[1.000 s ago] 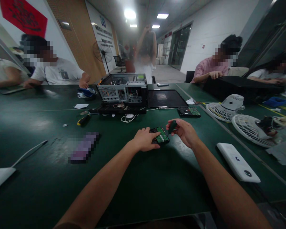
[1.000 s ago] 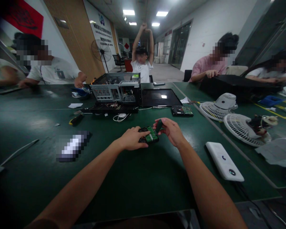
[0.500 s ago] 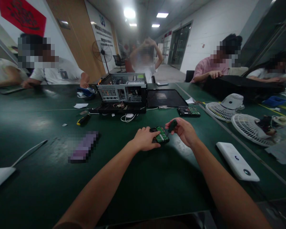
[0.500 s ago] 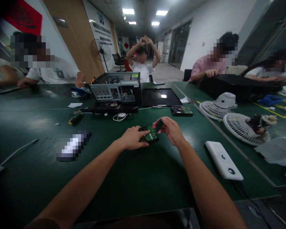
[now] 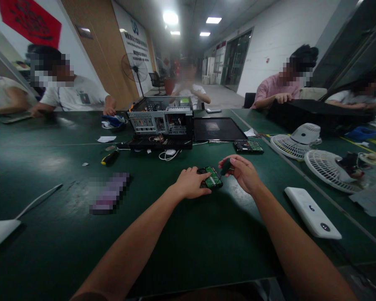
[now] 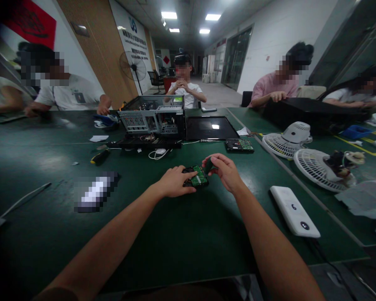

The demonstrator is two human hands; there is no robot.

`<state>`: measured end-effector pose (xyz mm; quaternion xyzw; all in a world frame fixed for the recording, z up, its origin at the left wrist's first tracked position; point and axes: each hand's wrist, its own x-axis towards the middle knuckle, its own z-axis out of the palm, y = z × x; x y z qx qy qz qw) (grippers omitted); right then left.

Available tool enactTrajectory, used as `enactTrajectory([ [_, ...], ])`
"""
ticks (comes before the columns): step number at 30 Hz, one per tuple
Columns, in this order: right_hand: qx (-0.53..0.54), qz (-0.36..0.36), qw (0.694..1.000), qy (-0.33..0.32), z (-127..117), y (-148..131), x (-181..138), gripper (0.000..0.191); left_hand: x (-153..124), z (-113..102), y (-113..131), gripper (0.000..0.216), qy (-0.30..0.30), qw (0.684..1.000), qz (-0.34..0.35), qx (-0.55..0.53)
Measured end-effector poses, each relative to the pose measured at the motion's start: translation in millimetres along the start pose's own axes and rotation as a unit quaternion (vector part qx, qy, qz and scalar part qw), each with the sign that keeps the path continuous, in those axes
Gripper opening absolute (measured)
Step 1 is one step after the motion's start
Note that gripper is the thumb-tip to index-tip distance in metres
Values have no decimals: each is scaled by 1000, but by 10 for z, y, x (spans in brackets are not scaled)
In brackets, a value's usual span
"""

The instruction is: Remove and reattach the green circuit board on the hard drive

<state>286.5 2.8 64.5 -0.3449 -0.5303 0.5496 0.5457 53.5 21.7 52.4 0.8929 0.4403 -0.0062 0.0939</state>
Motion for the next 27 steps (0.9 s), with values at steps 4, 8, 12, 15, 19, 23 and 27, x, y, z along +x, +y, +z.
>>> enactTrajectory([
  [4,12,12,1000,3,6,6,-1,17,1,10,-4,79,3,1000,1,1],
  [8,19,13,1000,10,-4,36,17,19,15,42,-5,77,22,1000,0,7],
  [12,33,11,999,16,-32,61,38,25,42,74,-8,75,35,999,-18,5],
  [15,29,7,999,15,-37,59,36,25,54,77,-15,75,37,999,-26,-2],
  [19,2,-1,1000,18,-15,50,21,26,48,37,-53,77,15,1000,-20,-18],
  [23,-15,-4,1000,25,-9,43,17,26,15,-42,-128,79,-23,999,6,-38],
  [27,-26,-6,999,33,-21,42,24,26,-26,-121,-202,79,-45,997,21,-51],
])
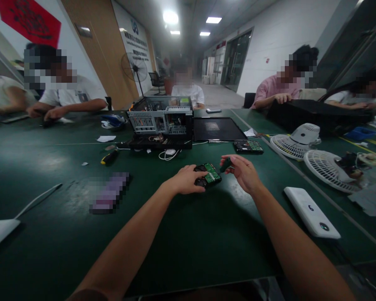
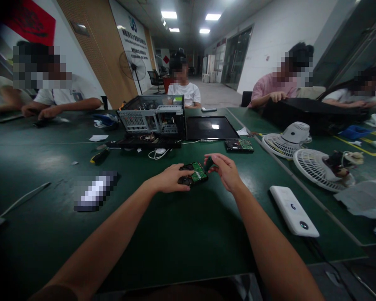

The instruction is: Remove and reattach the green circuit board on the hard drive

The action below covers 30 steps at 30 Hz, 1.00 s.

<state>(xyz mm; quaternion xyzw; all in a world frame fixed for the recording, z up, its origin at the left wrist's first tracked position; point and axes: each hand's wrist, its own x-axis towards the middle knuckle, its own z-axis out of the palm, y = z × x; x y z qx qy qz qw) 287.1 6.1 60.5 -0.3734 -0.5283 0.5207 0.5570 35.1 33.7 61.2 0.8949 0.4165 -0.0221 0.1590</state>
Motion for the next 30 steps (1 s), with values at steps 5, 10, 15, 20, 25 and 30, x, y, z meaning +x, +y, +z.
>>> enactTrajectory([
  [5,-31,-16,999,27,-15,-3,19,24,-43,-55,-56,77,-28,999,2,-16],
  [10,-41,17,999,10,-41,-52,7,23,-61,-66,-53,78,-37,999,1,-20],
  [15,-14,53,998,-19,-15,-104,-27,22,-53,-59,-36,73,-39,999,5,-11],
  [20,-16,59,998,-21,2,-115,-31,28,-32,-46,-38,73,-37,999,-2,-11],
  [25,3,52,998,-29,-31,-76,-7,34,-37,-60,-30,73,-39,999,0,-13],
  [30,8,47,998,-28,-32,-64,-1,29,-45,-66,-21,74,-40,999,0,-10],
])
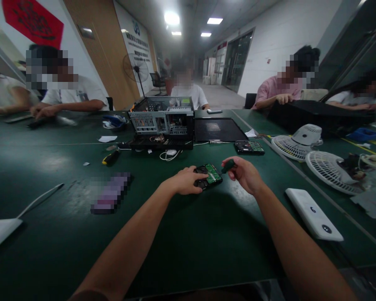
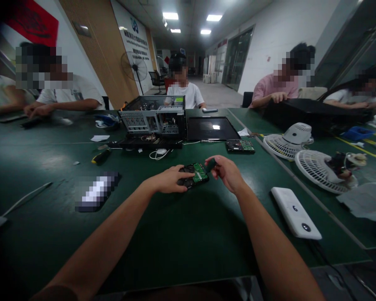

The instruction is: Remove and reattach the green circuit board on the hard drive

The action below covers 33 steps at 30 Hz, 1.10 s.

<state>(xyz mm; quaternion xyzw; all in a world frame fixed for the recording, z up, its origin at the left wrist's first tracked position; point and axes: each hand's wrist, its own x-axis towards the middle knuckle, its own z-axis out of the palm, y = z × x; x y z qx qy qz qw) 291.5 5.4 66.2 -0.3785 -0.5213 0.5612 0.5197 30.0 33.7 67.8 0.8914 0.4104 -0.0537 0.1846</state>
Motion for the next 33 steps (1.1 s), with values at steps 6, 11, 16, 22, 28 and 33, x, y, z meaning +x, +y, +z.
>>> enactTrajectory([
  [6,-9,7,1000,-1,60,-25,-22,24,1,7,-6,72,7,1000,14,1],
  [11,-23,0,1000,7,64,-17,-24,29,-2,-1,7,72,7,1000,9,3],
  [16,-12,-9,1000,-1,22,29,1,34,-11,-15,17,74,1,1000,5,3],
  [22,-14,-20,1000,-2,-1,55,17,29,-2,11,-16,73,14,1000,15,2],
  [28,-51,-33,998,3,8,18,6,24,8,22,-26,73,13,1000,10,-1],
  [33,-50,-45,998,18,8,36,8,17,11,22,-25,72,14,1000,11,1],
])
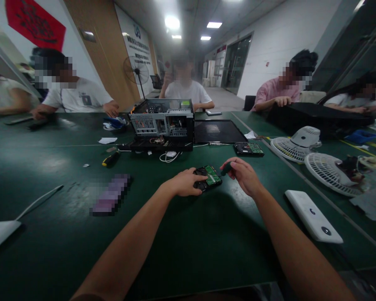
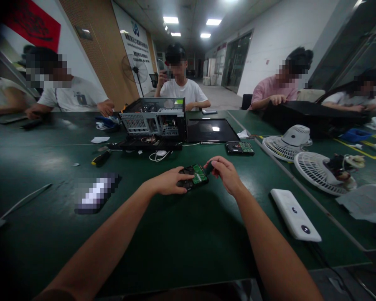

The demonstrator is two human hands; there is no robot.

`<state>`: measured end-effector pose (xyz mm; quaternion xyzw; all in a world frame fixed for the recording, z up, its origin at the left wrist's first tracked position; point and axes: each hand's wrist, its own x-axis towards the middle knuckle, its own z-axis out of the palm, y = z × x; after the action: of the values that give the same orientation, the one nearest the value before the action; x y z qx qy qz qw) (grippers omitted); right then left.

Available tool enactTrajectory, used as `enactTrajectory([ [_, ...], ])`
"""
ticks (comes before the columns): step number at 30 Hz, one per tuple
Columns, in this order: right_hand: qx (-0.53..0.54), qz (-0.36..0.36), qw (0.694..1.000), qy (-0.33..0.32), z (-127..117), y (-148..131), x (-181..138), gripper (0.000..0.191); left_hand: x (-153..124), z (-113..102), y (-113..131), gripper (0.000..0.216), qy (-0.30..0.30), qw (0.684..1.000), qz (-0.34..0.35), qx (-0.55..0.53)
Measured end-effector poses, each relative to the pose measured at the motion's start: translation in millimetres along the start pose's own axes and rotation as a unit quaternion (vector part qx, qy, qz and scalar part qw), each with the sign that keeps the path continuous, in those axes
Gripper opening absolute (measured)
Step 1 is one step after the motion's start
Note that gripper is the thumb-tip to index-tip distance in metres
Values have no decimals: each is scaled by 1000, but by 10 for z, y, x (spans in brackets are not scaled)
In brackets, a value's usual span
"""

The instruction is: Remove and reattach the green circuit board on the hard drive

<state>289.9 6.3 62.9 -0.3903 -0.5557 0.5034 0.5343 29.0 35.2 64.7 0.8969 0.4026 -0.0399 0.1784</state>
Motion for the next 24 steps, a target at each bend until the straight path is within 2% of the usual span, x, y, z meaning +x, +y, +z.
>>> enactTrajectory([
  [6,-21,9,999,-23,-12,8,-3,27,5,-5,-9,74,-8,1000,2,-4],
  [10,-22,25,999,-30,-14,-5,-14,24,19,14,-26,74,-6,1000,9,-3],
  [15,27,50,998,-33,-5,-10,-30,16,26,27,-40,73,0,1000,12,-6],
  [21,22,58,996,-63,-3,-44,-36,34,15,16,-24,73,-6,1000,9,-7],
  [24,16,60,996,-63,-16,-50,-36,35,8,7,-16,74,-7,1000,2,-8],
])
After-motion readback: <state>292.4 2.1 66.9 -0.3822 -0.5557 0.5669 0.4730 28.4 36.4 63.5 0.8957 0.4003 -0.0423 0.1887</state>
